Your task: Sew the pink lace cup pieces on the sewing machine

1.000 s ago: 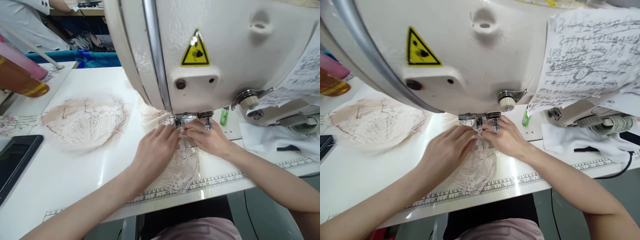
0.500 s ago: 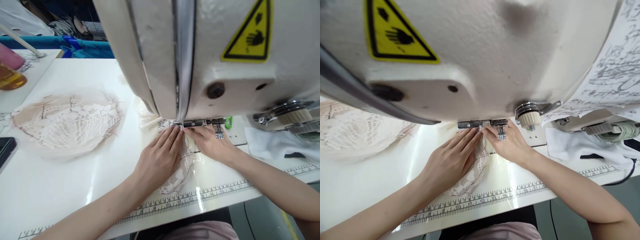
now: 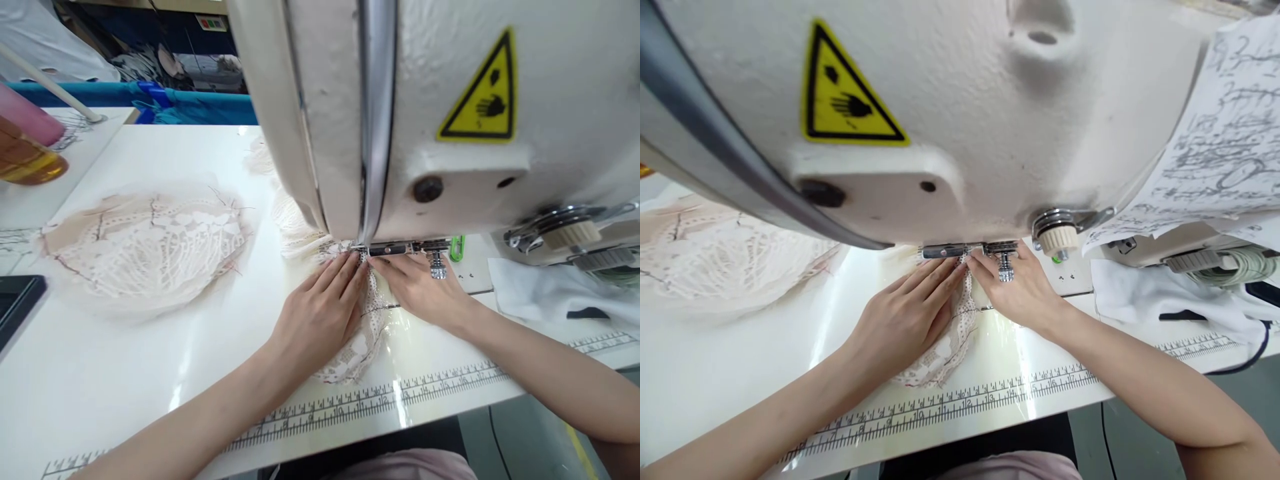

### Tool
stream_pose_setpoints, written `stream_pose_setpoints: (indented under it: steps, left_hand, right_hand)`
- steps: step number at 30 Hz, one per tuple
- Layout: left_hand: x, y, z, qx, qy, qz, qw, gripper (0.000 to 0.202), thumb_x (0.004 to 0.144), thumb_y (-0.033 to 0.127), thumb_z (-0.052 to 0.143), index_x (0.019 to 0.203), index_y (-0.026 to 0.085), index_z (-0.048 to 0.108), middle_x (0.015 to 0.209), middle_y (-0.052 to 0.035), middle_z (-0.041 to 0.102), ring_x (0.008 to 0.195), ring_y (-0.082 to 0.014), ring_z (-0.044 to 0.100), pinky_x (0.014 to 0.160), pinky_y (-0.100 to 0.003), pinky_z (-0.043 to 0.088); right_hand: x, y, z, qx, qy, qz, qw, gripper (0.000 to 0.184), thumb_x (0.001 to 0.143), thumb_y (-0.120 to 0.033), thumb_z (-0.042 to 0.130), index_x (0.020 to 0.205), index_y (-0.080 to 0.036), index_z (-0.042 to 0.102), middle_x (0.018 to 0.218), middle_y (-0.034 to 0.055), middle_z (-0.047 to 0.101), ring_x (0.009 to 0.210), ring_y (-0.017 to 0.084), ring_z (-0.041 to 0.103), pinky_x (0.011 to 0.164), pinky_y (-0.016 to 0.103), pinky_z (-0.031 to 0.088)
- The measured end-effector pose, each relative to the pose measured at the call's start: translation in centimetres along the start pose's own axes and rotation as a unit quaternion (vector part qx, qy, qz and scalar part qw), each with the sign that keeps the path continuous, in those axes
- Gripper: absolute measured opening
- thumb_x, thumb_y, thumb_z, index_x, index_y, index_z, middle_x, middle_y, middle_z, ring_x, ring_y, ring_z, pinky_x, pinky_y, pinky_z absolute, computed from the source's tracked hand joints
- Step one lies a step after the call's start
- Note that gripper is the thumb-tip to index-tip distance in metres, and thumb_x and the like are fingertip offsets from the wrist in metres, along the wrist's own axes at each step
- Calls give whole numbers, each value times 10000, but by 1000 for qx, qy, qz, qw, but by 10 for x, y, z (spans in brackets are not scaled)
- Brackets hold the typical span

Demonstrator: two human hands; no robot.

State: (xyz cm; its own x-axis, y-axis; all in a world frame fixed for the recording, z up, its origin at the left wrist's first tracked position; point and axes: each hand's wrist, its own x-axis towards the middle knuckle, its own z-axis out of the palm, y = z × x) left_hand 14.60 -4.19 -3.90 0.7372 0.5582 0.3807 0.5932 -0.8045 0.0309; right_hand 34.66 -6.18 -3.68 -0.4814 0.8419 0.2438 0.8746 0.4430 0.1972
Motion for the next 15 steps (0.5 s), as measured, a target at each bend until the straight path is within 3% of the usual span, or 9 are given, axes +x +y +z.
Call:
stream_pose_setpoints:
  steps: [6,15]
  left_hand:
    - [-2,2,-2,8,0,5,1000,411,930,205,425,1299,54,525,1338,-164,528,1262,-294,486,1015,-445,486]
    - [-1,-1,1,-15,2,-10,1000,411,928,220,435,1294,58,531,1321,-167,544,1263,-304,482,1014,-472,480]
  right_hand:
    - [1,-1,0,-12,24,-9,1000,459,889,-66,355,1294,-187,534,1206,39,656,833,203,617,935,429,381]
    - [2,-3,6,2,-33,39,999,475,881,-127,426,1341,-228,485,1127,56,670,858,246,609,980,499,363]
